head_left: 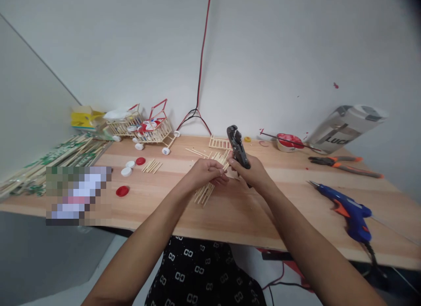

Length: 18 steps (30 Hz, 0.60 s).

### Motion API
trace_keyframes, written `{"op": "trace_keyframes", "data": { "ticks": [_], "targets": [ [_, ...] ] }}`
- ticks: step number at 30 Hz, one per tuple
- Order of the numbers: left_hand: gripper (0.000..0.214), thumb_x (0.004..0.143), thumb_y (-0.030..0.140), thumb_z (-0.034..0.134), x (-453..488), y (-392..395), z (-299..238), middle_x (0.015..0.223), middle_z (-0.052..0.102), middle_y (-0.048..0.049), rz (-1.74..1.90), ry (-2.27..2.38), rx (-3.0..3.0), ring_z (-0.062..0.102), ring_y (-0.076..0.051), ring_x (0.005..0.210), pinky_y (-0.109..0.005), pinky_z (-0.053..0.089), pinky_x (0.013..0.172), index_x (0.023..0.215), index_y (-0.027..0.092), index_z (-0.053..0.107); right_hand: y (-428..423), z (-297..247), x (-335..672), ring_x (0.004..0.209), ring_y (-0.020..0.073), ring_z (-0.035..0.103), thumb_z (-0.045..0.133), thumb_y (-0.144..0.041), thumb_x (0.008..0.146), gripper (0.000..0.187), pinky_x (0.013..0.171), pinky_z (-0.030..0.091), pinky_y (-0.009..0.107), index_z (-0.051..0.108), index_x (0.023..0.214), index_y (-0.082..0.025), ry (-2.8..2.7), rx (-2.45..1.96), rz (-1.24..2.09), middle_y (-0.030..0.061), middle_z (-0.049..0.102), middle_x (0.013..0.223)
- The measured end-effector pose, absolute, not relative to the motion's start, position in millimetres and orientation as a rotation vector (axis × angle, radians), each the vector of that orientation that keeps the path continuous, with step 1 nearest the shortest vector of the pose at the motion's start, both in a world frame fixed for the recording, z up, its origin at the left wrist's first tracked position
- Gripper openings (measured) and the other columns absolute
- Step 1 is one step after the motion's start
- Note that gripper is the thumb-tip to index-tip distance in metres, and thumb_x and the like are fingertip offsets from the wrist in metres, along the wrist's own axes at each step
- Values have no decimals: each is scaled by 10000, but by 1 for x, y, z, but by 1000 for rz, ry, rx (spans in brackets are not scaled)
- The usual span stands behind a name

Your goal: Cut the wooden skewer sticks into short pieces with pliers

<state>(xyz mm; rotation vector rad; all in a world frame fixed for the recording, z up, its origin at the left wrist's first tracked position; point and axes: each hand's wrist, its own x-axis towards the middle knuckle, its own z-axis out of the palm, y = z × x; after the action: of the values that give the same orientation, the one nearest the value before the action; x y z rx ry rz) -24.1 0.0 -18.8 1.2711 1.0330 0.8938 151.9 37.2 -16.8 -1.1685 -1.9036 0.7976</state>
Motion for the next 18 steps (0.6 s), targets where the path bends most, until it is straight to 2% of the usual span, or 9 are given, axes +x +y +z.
{"op": "trace_keyframes", "data": {
  "ticks": [4, 9, 13, 18],
  "targets": [
    [83, 779, 190, 548, -44, 0, -6, 714, 702, -91, 983, 1354, 1510, 659, -154, 618, -237, 485, 557, 772, 119, 591, 42, -18, 157, 669, 177, 583, 526, -445, 799, 292, 638, 437, 289, 613, 843, -171, -1778, -1232, 766, 34, 638, 716],
    [162, 765, 237, 523, -117, -14, 19, 714, 692, -47, 905, 1996, 1874, 631, -172, 684, -238, 430, 605, 743, 152, 659, 43, -14, 162, 652, 173, 570, 554, -487, 776, 352, 586, 439, 275, 627, 853, -151, -1677, -1187, 847, 51, 630, 713],
    [190, 721, 245, 545, -171, -31, 14, 722, 692, -69, 635, 2549, 1783, 614, -216, 724, -265, 384, 620, 726, 147, 707, 40, -12, 160, 642, 169, 569, 559, -482, 782, 350, 605, 439, 281, 638, 864, -151, -1694, -1199, 862, 44, 633, 699],
    [260, 732, 229, 497, -186, -41, -8, 787, 707, -119, 581, 2702, 1690, 618, -236, 768, -275, 354, 619, 802, 130, 727, 39, -12, 160, 637, 169, 567, 558, -472, 785, 333, 607, 436, 284, 641, 850, -156, -1707, -1243, 837, 39, 635, 694]
  ]
}}
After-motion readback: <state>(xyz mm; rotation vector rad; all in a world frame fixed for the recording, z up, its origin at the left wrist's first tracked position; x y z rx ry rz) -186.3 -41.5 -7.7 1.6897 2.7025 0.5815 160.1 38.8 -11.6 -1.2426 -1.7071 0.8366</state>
